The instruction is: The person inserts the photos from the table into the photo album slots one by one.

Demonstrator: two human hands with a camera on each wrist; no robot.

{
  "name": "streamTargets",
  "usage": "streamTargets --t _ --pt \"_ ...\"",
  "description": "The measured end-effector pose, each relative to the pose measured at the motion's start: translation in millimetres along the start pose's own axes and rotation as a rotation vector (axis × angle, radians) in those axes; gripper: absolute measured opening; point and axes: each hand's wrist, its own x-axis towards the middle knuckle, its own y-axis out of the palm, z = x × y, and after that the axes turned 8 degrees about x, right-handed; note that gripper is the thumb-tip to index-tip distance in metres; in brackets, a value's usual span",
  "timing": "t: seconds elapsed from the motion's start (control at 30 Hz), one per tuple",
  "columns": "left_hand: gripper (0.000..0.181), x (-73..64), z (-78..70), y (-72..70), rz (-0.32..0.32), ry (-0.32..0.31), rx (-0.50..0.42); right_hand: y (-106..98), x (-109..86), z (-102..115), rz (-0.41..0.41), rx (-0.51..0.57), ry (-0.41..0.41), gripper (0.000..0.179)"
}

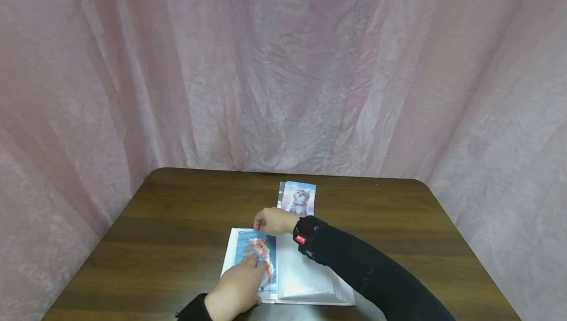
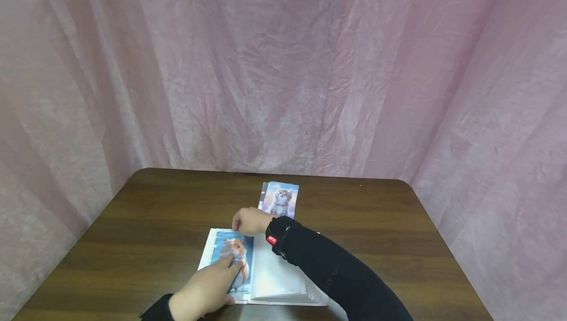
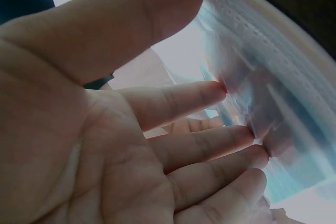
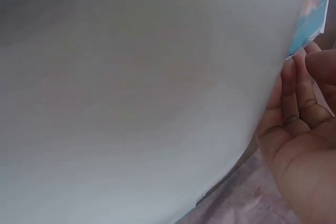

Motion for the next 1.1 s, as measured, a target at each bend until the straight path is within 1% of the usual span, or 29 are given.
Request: streamTargets --t 0.1,0.2,0.3,0.43,0.5,0.6,0.73,0.87,1.0,1.1 --pt "0.069 -1.8 1.5 0.5 -0.017 0.008 -0.011 -3 -2.2 0 0.022 0.023 -0.013 0.019" --pt "0.069 -3.0 2.6 1.4 -0.017 0.010 -0.039 -6 -4.5 0 0.033 0.034 -0.026 0.018" --pt "0.070 -3.9 3.3 2.2 -0.023 0.016 -0.055 -7 -5.1 -5 0.027 0.020 -0.039 0.017" --pt "0.068 -5.4 1.6 3.5 -0.048 0.028 -0.035 -12 -6.6 -12 0.015 0.014 -0.049 0.017" --pt "0.066 -6.8 -0.3 4.7 -0.062 0.039 -0.017 -17 -9.3 -16 0.008 0.030 -0.049 0.018" --pt "0.066 -8.3 -4.3 6.5 -0.084 0.069 0.014 -26 -14.9 -24 -0.026 0.037 -0.051 0.019" --pt "0.066 -10.3 -7.2 7.5 -0.124 0.107 0.023 -39 -20.8 -38 -0.087 0.036 -0.046 0.018" --pt "0.064 -11.7 -9.3 8.0 -0.137 0.114 0.005 -53 -27.0 -53 -0.147 0.038 -0.024 0.022" --pt "0.067 -11.6 -11.9 7.4 -0.118 0.101 0.002 -64 -30.9 -65 -0.202 0.050 0.045 0.028" --pt "0.069 -9.9 -14.7 8.1 -0.116 0.110 0.005 -71 -31.9 -75 -0.246 0.045 0.102 0.031"
